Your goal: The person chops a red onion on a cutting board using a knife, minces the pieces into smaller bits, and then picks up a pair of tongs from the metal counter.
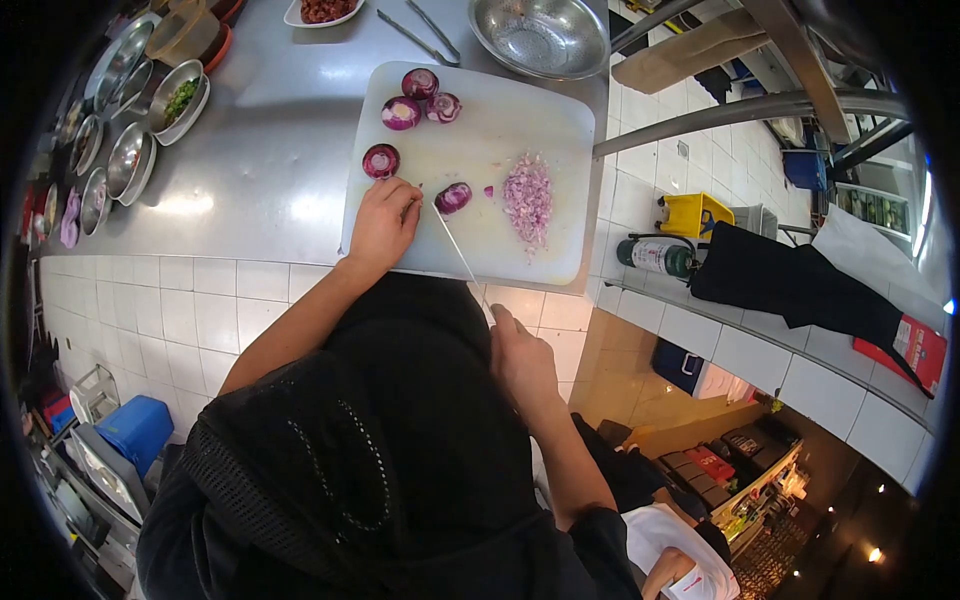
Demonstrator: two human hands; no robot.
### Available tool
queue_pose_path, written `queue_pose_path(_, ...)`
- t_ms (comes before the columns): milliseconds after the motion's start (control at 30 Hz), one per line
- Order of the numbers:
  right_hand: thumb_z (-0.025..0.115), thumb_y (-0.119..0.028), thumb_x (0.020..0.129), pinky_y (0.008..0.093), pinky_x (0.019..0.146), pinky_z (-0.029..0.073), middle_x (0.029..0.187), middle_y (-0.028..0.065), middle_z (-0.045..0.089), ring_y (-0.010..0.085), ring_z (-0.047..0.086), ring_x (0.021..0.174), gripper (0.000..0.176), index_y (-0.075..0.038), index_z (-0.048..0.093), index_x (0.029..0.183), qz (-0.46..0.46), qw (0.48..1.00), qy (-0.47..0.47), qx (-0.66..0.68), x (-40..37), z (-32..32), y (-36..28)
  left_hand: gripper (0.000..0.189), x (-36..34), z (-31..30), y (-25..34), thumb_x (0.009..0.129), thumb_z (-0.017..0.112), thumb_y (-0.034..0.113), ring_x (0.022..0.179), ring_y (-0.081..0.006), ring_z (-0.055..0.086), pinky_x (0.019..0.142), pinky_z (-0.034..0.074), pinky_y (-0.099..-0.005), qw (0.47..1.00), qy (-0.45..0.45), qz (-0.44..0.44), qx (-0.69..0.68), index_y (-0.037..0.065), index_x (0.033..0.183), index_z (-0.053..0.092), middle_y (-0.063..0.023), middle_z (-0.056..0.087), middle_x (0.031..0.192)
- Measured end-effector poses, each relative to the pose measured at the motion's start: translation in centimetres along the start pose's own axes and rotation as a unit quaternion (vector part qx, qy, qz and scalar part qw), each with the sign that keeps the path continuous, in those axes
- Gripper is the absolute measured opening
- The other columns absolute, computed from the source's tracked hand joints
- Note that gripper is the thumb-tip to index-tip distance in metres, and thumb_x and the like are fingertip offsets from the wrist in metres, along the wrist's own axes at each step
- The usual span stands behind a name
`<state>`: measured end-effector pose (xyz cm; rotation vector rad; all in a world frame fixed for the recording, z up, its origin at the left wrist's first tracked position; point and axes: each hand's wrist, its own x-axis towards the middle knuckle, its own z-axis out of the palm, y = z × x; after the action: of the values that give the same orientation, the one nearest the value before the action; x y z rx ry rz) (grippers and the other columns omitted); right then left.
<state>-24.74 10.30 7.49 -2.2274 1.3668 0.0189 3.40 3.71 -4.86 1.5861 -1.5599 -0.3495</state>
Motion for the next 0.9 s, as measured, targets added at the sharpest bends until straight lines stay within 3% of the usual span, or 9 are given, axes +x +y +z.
queue_pose_path(200, 0.059, -0.011, 0.106, 0.0564, 0.067, 0.058, 0.101, 0.0261, 0.074, 0.0480, 0.071, 0.075, 0.031, -0.001, 0.058, 0.136, -0.019, 0.998, 0.049, 0.041, 0.1, -1.0, -1.1, 0.013, 0.0, 0.3, -0.1, 0.088, 0.073, -0.002, 0.098, -0.0352, 0.063, 0.086, 0.049, -0.0470, 1.000, 0.007, 0.011, 0.000, 0.003, 0.100, 0.070, -0.0112, 0.066, 0.102)
queue_pose_path(400, 0.059, -0.010, 0.106, 0.0560, 0.067, 0.059, 0.101, 0.0255, 0.074, 0.0463, 0.072, 0.075, 0.031, -0.002, 0.058, 0.136, 0.020, 0.999, -0.029, -0.022, 0.8, 0.0, 0.0, 0.014, 0.2, 0.1, -0.1, 0.087, 0.075, -0.002, 0.099, -0.0375, 0.064, 0.088, 0.051, -0.0477, 1.000, 0.000, -0.002, 0.002, 0.002, 0.100, 0.071, -0.0126, 0.068, 0.103)
queue_pose_path(900, 0.059, -0.011, 0.107, 0.0544, 0.069, 0.059, 0.105, 0.0244, 0.075, 0.0461, 0.072, 0.077, 0.032, -0.003, 0.059, 0.138, -0.036, 0.998, 0.041, 0.039, 0.5, -1.3, -0.9, 0.013, 0.1, 0.1, -0.2, 0.089, 0.074, 0.001, 0.101, -0.0344, 0.064, 0.088, 0.050, -0.0465, 1.000, -0.008, -0.003, 0.010, 0.004, 0.101, 0.072, -0.0106, 0.067, 0.103)
